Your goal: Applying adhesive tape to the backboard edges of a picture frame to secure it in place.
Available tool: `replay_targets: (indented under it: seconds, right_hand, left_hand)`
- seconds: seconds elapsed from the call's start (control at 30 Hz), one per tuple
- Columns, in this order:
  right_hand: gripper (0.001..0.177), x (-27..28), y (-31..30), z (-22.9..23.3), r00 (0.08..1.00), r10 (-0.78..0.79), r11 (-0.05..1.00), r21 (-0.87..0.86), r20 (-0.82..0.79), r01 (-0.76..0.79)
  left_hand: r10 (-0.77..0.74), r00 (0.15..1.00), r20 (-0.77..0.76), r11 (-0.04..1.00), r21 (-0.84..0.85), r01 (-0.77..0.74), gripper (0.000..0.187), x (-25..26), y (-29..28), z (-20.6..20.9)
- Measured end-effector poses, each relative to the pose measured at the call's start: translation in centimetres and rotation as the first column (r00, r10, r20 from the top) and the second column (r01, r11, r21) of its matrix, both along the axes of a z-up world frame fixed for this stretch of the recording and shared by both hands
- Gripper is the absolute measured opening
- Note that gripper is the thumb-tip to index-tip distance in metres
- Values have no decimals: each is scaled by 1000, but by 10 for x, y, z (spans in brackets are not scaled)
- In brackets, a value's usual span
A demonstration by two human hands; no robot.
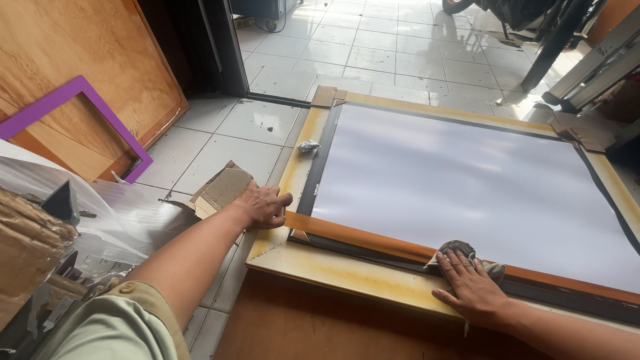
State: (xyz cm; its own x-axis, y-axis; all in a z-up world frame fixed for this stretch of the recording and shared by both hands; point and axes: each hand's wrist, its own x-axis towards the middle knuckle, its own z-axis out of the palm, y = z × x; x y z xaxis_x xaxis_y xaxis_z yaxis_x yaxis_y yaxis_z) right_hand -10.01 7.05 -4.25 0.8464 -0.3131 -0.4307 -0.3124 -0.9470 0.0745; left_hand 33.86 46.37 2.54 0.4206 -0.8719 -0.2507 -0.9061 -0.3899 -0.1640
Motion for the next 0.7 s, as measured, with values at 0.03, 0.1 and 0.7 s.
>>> replay_targets:
  seconds: [0.03,0.1,0.7]
  right_hand:
    - [101,0,3,1,1000,4,1000,1,0,-4]
    - [101,1,2,4,1000,-4,1000,5,-18,4]
    - [106,8,1,-21,998,65,994,-91,7,-64]
  left_hand:
    - [4,1000,0,1000,1,-4,33,-2,-2,-1]
    - [29,999,44,997,69,-32,38,-5,-12,-1]
    - [3,989,147,939,341,-54,47,-32,-49,1]
